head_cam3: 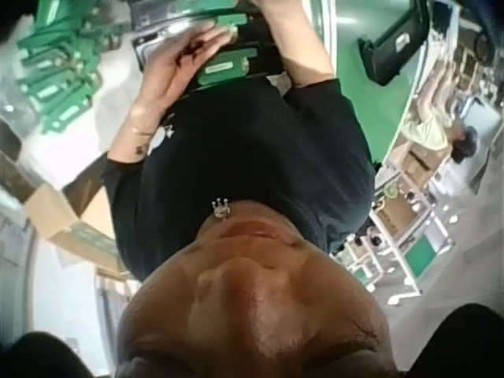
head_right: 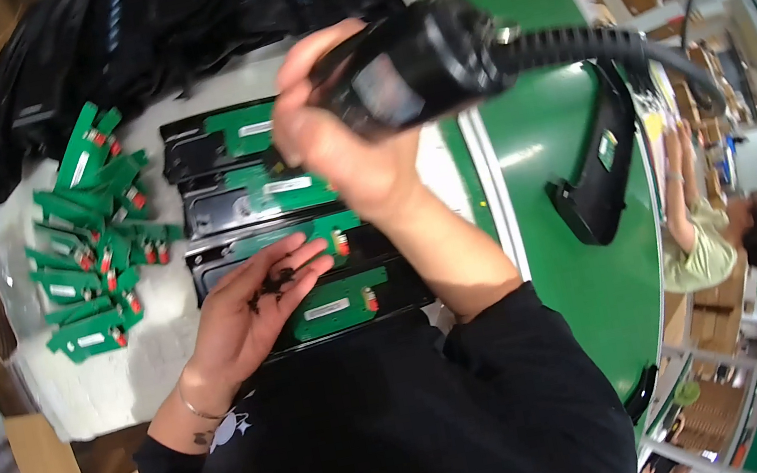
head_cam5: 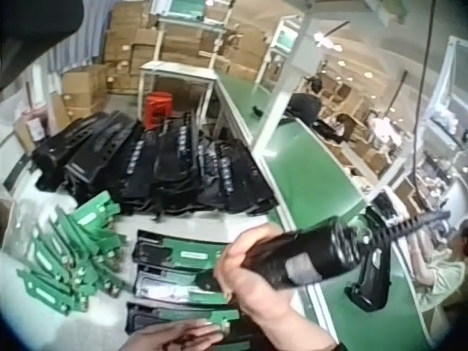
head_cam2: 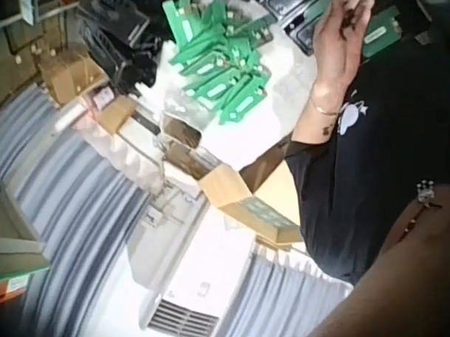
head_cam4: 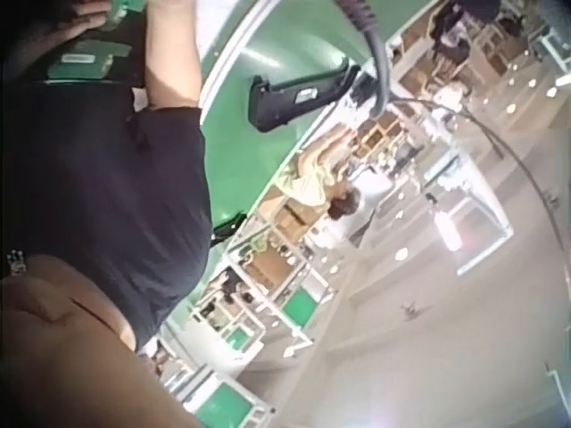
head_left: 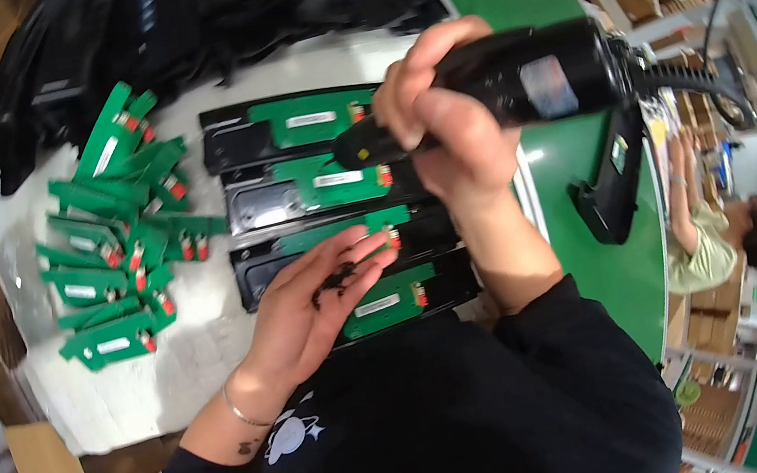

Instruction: Assembling electronic components by attaching circuit boards to plastic housings using an electric screwdriver.

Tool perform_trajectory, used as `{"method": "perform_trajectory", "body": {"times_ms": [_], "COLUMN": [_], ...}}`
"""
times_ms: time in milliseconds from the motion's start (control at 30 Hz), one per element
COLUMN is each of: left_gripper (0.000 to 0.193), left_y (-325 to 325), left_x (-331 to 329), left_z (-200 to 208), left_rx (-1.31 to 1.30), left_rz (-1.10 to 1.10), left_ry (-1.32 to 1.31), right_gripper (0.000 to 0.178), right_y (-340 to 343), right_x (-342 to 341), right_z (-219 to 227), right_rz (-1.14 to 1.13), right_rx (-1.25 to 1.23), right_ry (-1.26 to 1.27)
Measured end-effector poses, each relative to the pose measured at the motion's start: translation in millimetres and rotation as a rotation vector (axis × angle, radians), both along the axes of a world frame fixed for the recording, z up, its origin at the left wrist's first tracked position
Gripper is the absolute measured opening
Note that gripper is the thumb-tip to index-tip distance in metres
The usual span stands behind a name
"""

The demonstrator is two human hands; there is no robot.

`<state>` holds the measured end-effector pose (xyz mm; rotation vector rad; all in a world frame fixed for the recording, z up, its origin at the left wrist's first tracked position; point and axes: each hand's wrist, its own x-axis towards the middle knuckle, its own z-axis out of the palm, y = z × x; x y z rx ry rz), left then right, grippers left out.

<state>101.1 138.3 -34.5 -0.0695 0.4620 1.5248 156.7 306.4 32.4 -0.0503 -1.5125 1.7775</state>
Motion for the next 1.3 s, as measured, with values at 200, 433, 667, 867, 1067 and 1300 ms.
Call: {"method": "perform_trajectory", "body": {"times_ms": [200, 433, 667, 867, 1067, 1300], "left_gripper": [0.024, 0.012, 0.017, 0.018, 0.017, 0.015], "left_y": [-14.6, -18.2, -13.9, -11.2, -10.0, -2.0], "left_x": [-5.3, -9.2, -9.6, -12.6, -16.3, -15.5], "left_z": [-12.0, -20.0, -17.2, -19.9, -26.4, -25.4], "left_rx": [-0.057, 0.001, -0.098, -0.138, -0.09, 0.06], "left_rz": [0.011, 0.009, 0.07, 0.15, 0.23, 0.205], "left_ry": [0.107, 0.06, 0.08, 0.037, -0.037, -0.158], "right_gripper": [0.023, 0.02, 0.015, 0.015, 0.015, 0.025], "right_y": [12.5, 8.5, 8.2, 8.4, -1.9, -31.7], "right_x": [-26.7, -32.8, -44.7, -48.8, -36.9, 11.3], "right_z": [-21.4, -22.6, -17.8, -17.5, -8.4, 50.3], "right_rz": [0.007, -0.051, -0.041, -0.022, 0.015, 0.319], "right_rx": [-0.038, 0.001, 0.106, 0.122, 0.068, 0.163], "right_ry": [-0.02, -0.09, -0.217, -0.262, -0.134, 0.113]}}
